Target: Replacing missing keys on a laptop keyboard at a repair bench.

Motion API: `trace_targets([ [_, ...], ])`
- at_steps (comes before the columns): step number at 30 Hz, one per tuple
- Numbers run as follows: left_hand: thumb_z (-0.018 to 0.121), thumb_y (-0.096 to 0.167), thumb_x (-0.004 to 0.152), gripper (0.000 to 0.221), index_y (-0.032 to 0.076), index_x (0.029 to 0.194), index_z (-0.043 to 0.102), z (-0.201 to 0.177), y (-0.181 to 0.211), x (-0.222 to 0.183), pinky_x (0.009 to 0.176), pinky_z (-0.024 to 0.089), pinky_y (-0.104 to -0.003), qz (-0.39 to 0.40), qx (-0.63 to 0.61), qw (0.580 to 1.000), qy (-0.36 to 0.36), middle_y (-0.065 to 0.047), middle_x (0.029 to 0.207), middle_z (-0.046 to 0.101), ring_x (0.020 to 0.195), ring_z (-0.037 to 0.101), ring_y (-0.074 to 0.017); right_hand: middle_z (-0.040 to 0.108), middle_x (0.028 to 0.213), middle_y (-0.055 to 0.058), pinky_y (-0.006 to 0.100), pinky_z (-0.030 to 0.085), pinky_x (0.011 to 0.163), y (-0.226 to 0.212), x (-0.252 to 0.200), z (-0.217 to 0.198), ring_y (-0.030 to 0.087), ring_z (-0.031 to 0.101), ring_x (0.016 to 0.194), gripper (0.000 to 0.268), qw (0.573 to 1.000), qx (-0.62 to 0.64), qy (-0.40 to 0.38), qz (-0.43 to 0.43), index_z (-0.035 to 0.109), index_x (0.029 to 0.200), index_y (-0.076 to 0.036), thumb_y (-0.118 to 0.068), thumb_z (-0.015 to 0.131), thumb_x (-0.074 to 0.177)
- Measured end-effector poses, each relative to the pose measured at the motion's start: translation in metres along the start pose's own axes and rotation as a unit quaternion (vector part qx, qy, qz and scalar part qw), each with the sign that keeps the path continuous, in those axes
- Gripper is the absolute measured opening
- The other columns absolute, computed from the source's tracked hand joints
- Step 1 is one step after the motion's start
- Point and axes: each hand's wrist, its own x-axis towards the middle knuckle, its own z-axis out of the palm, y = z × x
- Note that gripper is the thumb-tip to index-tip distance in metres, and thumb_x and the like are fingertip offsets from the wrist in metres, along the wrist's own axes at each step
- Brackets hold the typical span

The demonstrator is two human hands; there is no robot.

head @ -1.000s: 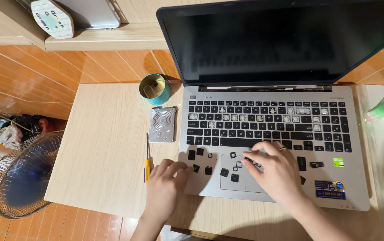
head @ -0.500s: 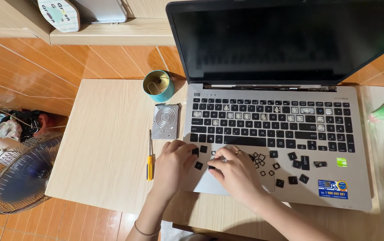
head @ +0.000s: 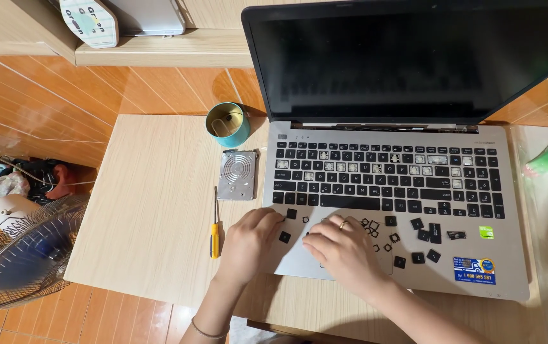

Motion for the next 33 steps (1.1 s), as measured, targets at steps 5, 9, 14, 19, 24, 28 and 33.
trace_targets([
  [5,0.071,0.003,0.075,0.028,0.003,0.102,0.074,-0.002,-0.008,-0.012,0.074,0.060,-0.035,0.135,0.081,0.988,0.000,-0.012,0.111,0.075,0.096,0.075,-0.0273,0.076,0.087,-0.003,0.039,0.050,0.081,-0.005,-0.002,-0.016,0.015,0.066,0.084,0.009,0.999,0.022,-0.009,-0.024,0.079,0.080,-0.014,-0.023,0.081,0.079],
  [9,0.072,0.006,0.077,0.028,0.006,0.104,0.077,-0.011,-0.004,-0.015,0.077,0.060,-0.036,0.083,0.030,0.996,0.015,-0.009,0.107,0.077,0.096,0.075,-0.0262,0.076,0.091,-0.005,0.034,0.051,0.080,0.013,-0.005,0.000,0.010,0.065,0.083,0.009,0.999,0.048,-0.011,0.019,0.081,0.088,-0.015,-0.024,0.082,0.085],
  [14,0.072,0.013,0.088,0.018,0.008,0.104,0.078,-0.013,-0.006,-0.012,0.062,0.056,-0.034,-0.259,-0.089,0.958,-0.080,-0.006,0.095,0.076,0.064,0.069,-0.0216,0.073,0.095,0.000,0.031,0.054,0.083,0.024,0.029,0.012,0.016,0.063,0.089,0.015,0.997,0.043,-0.029,0.052,0.080,0.096,-0.012,-0.021,0.080,0.084],
  [19,0.077,0.015,0.083,0.012,0.011,0.094,0.081,-0.010,-0.005,-0.006,0.065,0.055,-0.033,-0.207,-0.092,0.972,-0.057,-0.003,0.087,0.074,0.072,0.068,-0.0163,0.066,0.097,0.003,0.040,0.050,0.082,0.015,0.059,0.000,0.022,0.060,0.090,0.026,0.995,0.015,-0.084,0.051,0.082,0.104,-0.014,-0.019,0.080,0.079],
  [24,0.078,0.017,0.082,0.021,0.013,0.102,0.079,-0.001,-0.001,0.005,0.066,0.055,-0.036,-0.170,-0.066,0.983,-0.015,-0.004,0.090,0.069,0.074,0.067,-0.0211,0.062,0.098,0.003,0.041,0.049,0.085,0.009,0.066,-0.003,0.023,0.059,0.093,0.023,0.992,-0.006,-0.117,0.056,0.082,0.102,-0.016,-0.017,0.080,0.079],
  [28,0.080,0.016,0.081,0.016,0.013,0.097,0.080,0.011,-0.003,0.009,0.067,0.056,-0.038,-0.101,-0.017,0.995,0.002,-0.004,0.090,0.069,0.084,0.068,-0.0243,0.063,0.101,0.004,0.041,0.049,0.084,0.007,0.070,-0.007,0.022,0.060,0.094,0.020,0.991,0.001,-0.119,0.058,0.080,0.096,-0.010,-0.015,0.081,0.076],
  [33,0.079,0.017,0.082,0.011,0.011,0.092,0.079,0.012,-0.011,0.008,0.070,0.058,-0.036,-0.149,-0.065,0.986,-0.024,-0.003,0.093,0.071,0.084,0.071,-0.0220,0.065,0.092,-0.001,0.041,0.049,0.087,0.010,0.061,-0.006,0.020,0.059,0.091,0.009,0.994,0.004,-0.081,0.069,0.079,0.083,-0.012,-0.017,0.083,0.077],
])
